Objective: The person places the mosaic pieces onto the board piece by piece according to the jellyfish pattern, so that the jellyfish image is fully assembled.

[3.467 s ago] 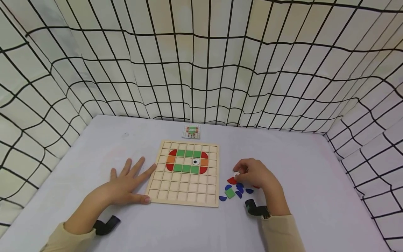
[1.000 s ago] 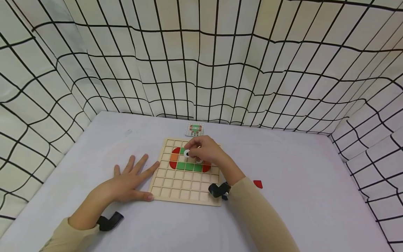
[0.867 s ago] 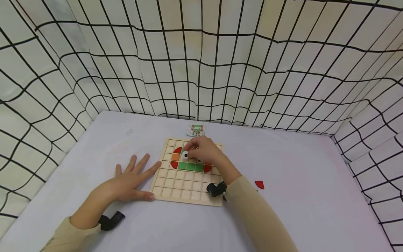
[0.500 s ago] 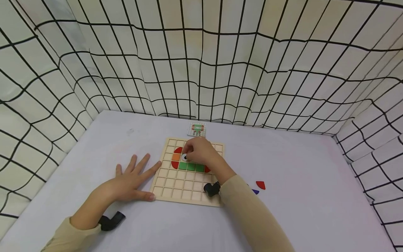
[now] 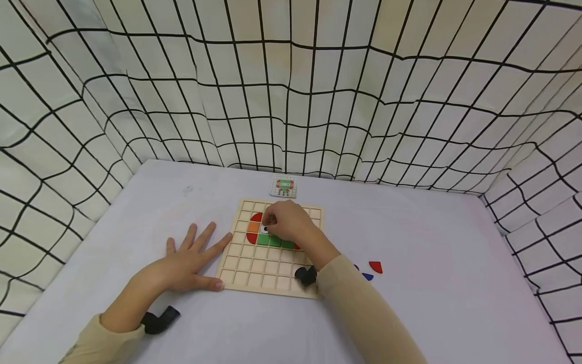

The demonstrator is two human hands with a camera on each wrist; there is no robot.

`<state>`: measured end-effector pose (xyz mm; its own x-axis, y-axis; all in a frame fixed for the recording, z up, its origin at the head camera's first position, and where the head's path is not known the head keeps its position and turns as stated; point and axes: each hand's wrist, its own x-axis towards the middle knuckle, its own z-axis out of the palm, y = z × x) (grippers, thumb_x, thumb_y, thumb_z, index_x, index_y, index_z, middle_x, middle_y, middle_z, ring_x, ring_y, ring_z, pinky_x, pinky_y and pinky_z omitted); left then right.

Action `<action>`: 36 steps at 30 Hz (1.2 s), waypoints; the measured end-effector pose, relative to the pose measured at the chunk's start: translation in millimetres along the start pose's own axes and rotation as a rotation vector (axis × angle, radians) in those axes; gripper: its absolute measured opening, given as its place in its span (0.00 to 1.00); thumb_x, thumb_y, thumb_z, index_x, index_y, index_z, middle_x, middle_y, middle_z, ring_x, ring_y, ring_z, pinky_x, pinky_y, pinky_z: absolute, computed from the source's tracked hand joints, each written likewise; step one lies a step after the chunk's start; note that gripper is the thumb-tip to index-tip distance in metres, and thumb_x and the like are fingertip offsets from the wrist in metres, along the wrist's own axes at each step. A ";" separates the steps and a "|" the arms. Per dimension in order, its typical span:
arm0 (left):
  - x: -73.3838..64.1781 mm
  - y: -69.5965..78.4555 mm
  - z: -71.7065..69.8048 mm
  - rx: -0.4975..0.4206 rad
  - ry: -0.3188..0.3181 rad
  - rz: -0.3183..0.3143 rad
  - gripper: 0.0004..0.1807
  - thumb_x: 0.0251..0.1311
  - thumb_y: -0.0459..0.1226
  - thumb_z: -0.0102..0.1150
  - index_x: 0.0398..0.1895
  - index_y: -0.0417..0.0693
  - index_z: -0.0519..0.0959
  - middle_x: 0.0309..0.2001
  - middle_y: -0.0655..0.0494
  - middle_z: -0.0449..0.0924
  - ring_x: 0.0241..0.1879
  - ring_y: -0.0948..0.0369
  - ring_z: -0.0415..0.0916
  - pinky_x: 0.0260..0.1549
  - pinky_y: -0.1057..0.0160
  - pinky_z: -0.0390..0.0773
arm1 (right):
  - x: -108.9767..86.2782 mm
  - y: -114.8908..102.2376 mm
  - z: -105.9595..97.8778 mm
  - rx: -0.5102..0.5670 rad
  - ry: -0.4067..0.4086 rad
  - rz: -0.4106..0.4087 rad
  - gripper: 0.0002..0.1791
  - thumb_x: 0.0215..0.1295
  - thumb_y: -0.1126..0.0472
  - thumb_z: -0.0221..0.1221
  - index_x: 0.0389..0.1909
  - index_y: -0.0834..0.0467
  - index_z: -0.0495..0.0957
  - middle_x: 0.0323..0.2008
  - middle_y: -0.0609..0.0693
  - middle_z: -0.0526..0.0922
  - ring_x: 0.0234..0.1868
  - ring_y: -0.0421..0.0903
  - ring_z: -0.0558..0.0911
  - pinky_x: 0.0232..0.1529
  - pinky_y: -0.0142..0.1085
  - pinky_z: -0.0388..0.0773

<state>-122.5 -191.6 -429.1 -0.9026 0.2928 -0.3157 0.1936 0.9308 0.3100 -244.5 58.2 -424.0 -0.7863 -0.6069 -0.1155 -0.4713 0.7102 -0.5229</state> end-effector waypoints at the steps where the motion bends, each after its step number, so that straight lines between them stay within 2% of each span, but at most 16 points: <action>1: 0.0 -0.1 0.0 -0.001 0.000 0.001 0.61 0.44 0.69 0.67 0.80 0.62 0.51 0.80 0.36 0.35 0.74 0.27 0.27 0.56 0.16 0.32 | -0.3 -0.3 0.0 -0.007 -0.001 0.001 0.04 0.65 0.62 0.64 0.35 0.49 0.86 0.29 0.41 0.82 0.31 0.40 0.78 0.35 0.34 0.76; 9: -0.5 0.1 0.1 -0.001 0.001 0.002 0.61 0.44 0.69 0.66 0.80 0.62 0.51 0.80 0.36 0.35 0.74 0.27 0.27 0.56 0.16 0.32 | -3.7 0.9 -3.6 0.019 -0.014 0.019 0.03 0.66 0.61 0.64 0.33 0.51 0.85 0.29 0.41 0.82 0.31 0.41 0.78 0.36 0.35 0.76; 16: -0.6 0.3 0.8 0.008 0.005 0.007 0.61 0.44 0.70 0.65 0.80 0.62 0.50 0.80 0.36 0.35 0.74 0.27 0.26 0.56 0.16 0.32 | -20.9 12.3 -16.4 0.178 0.084 0.034 0.06 0.69 0.60 0.60 0.41 0.53 0.85 0.35 0.43 0.83 0.36 0.42 0.79 0.39 0.37 0.78; 22: -0.3 -0.2 0.8 0.011 0.005 -0.005 0.61 0.43 0.70 0.66 0.80 0.63 0.50 0.80 0.36 0.34 0.74 0.27 0.26 0.56 0.16 0.31 | -42.6 27.0 -21.2 0.327 0.159 0.090 0.09 0.69 0.57 0.59 0.45 0.53 0.85 0.39 0.45 0.83 0.38 0.46 0.80 0.39 0.38 0.79; 27: 0.3 -0.4 1.3 0.020 0.004 -0.003 0.61 0.44 0.70 0.65 0.80 0.62 0.50 0.80 0.36 0.34 0.74 0.27 0.26 0.56 0.16 0.32 | -69.0 39.0 -25.7 0.480 0.180 0.146 0.11 0.71 0.58 0.59 0.49 0.57 0.83 0.42 0.54 0.85 0.38 0.52 0.82 0.39 0.42 0.82; 36: 0.0 -1.2 1.8 0.028 0.000 0.003 0.61 0.44 0.70 0.64 0.81 0.63 0.49 0.80 0.36 0.34 0.74 0.27 0.27 0.56 0.16 0.33 | -116.3 66.6 -33.4 0.528 0.235 0.193 0.13 0.71 0.59 0.59 0.51 0.60 0.81 0.43 0.60 0.83 0.39 0.54 0.81 0.39 0.39 0.83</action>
<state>-122.1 -192.3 -431.0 -0.9020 0.2957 -0.3146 0.2073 0.9357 0.2854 -197.8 188.0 -417.1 -0.9332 -0.3474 -0.0920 -0.0969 0.4898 -0.8664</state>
